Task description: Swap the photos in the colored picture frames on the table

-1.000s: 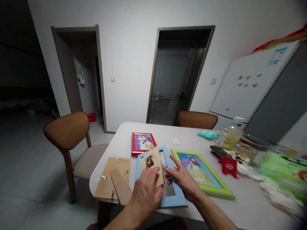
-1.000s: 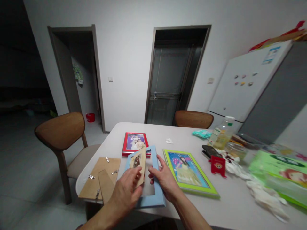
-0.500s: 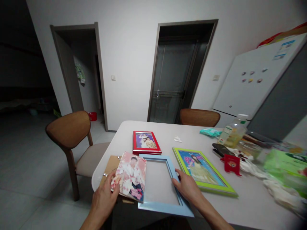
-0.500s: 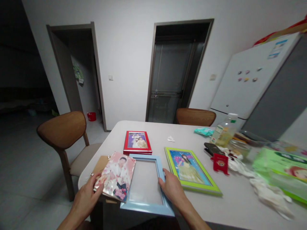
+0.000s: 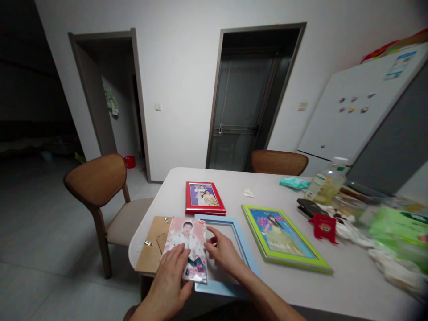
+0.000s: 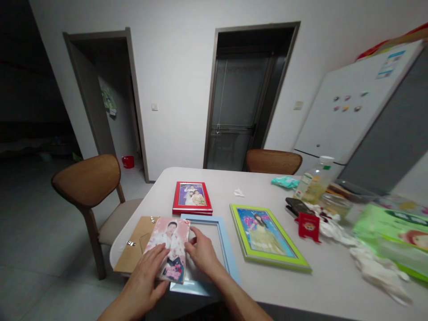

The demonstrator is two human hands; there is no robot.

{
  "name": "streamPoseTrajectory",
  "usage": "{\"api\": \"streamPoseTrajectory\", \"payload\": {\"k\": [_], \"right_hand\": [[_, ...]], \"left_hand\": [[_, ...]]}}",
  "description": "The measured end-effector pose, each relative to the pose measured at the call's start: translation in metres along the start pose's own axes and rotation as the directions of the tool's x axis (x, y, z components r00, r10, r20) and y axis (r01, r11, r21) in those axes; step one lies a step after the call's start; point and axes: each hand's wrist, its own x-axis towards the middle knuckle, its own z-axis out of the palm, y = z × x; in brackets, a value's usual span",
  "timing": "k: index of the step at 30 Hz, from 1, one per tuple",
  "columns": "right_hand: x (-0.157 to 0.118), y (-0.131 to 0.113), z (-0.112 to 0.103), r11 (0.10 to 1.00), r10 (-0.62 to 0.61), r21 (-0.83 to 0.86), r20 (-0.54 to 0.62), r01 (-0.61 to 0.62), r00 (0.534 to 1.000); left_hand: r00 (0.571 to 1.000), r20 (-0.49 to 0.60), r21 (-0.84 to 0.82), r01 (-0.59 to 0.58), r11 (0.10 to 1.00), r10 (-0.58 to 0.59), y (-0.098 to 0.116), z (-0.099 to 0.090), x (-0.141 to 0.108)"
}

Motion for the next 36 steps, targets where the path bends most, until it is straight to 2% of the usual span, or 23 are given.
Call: {"api": "streamPoseTrajectory", "payload": {"k": [2, 4, 6, 8, 10, 12, 14, 15, 17, 19, 20, 22, 25, 28, 32, 36], "right_hand": [[0.009, -0.006, 0.015, 0.994, 0.045, 0.102, -0.022, -0.043, 0.999], [0.014, -0.016, 0.023, 0.971, 0.076, 0.232, -0.062, -0.06, 0.995], [0.015, -0.032, 0.022, 0.916, 0.062, 0.4, -0.086, -0.023, 0.994], [0.012, -0.049, 0.016, 0.826, 0.016, 0.562, -0.089, 0.037, 0.996], [0.006, -0.059, 0.01, 0.758, -0.002, 0.649, -0.095, 0.063, 0.996], [0.0, -0.058, 0.005, 0.754, 0.085, 0.657, -0.112, 0.01, 0.99], [-0.005, -0.047, 0.002, 0.734, 0.255, 0.664, -0.069, -0.147, 0.964], [-0.008, -0.04, 0.001, 0.694, 0.313, 0.687, -0.019, -0.215, 0.949], [-0.01, -0.027, -0.005, 0.601, 0.328, 0.757, 0.061, -0.258, 0.943], [-0.01, -0.017, -0.018, 0.57, 0.27, 0.799, 0.04, -0.194, 0.962], [-0.01, -0.013, -0.027, 0.588, 0.264, 0.792, 0.001, -0.161, 0.965], [-0.007, -0.005, -0.046, 0.669, 0.295, 0.722, -0.042, -0.175, 0.955], [-0.001, 0.01, -0.068, 0.807, 0.33, 0.53, -0.034, -0.262, 0.943], [0.006, 0.024, -0.069, 0.9, 0.295, 0.346, -0.038, -0.264, 0.955], [0.015, 0.03, -0.056, 0.975, 0.218, 0.057, -0.093, -0.213, 0.972], [0.018, 0.028, -0.053, 0.949, 0.099, -0.279, -0.176, -0.146, 0.979]], "left_hand": [[1.0, 0.016, 0.001, -0.006, 1.0, 0.006, 0.003, 0.008, 0.002], [1.0, -0.016, -0.003, -0.012, 1.0, 0.012, 0.003, 0.013, 0.005], [0.995, -0.098, -0.052, -0.035, 0.998, 0.03, 0.002, 0.012, 0.01], [0.977, -0.211, -0.168, -0.051, 0.984, 0.015, 0.004, 0.005, 0.018], [0.943, -0.315, -0.346, -0.006, 0.938, -0.111, 0.009, -0.005, 0.026], [0.883, -0.337, -0.572, 0.084, 0.816, -0.327, 0.018, -0.012, 0.034], [0.827, -0.245, -0.79, 0.132, 0.599, -0.506, 0.029, -0.013, 0.038], [0.815, -0.176, -0.869, 0.134, 0.476, -0.552, 0.034, -0.011, 0.04], [0.832, -0.053, -0.949, 0.13, 0.287, -0.552, 0.043, -0.004, 0.039], [0.868, 0.007, -0.964, 0.137, 0.227, -0.497, 0.048, 0.003, 0.036], [0.882, 0.009, -0.961, 0.138, 0.241, -0.471, 0.047, 0.005, 0.034], [0.895, -0.028, -0.929, 0.141, 0.342, -0.444, 0.043, 0.006, 0.03], [0.92, -0.08, -0.762, 0.19, 0.618, -0.383, 0.035, 0.007, 0.023], [0.979, 0.012, -0.518, 0.182, 0.836, -0.205, 0.034, 0.012, 0.017], [0.99, 0.138, -0.316, 0.049, 0.947, -0.005, 0.04, 0.021, 0.012], [0.982, 0.18, -0.23, -0.012, 0.973, 0.054, 0.042, 0.018, 0.011]]}}
